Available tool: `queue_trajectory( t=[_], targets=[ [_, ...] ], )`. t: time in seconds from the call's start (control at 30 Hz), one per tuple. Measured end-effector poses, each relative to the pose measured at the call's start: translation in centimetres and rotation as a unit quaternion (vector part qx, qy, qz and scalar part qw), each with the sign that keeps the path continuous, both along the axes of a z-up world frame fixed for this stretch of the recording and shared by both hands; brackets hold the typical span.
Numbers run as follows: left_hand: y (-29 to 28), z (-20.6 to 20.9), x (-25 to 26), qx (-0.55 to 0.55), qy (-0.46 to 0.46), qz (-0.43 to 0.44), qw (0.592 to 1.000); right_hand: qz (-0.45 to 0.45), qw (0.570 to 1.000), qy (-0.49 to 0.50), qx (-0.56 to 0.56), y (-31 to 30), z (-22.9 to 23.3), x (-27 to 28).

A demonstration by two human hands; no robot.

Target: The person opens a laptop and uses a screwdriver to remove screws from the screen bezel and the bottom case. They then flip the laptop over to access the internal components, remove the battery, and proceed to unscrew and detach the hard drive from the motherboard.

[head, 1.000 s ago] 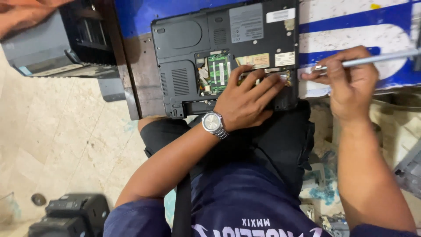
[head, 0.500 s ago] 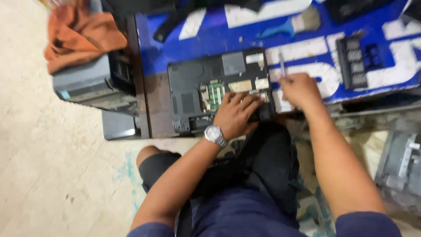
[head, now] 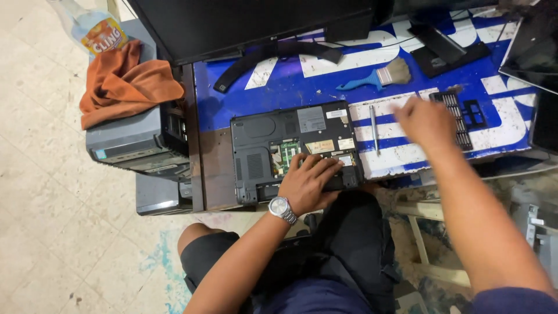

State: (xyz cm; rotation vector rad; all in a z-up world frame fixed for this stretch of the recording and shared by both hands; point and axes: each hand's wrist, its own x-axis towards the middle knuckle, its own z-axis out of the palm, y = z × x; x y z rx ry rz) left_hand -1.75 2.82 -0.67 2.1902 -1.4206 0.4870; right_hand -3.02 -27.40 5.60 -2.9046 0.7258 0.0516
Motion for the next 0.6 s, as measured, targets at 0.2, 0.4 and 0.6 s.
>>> queue_trajectory(
  t=[0.2, 0.4, 0.6],
  targets=[
    [0.1, -0.3, 0.3, 0.068, 0.004, 0.004, 0.998, 0.002, 0.984, -0.137, -0.117, -13.9, -6.2, 5.3],
    [0.0, -0.1, 0.6, 0.061, 0.005, 0.001, 0.998, 0.117, 0.939, -0.105, -0.306, -20.0, -10.7, 8.0],
    [-0.3, 0.3, 1.2, 0.044, 0.005, 0.005, 0.999, 0.170, 0.871, -0.245, -0.390, -19.3, -7.1, 7.4]
  ],
)
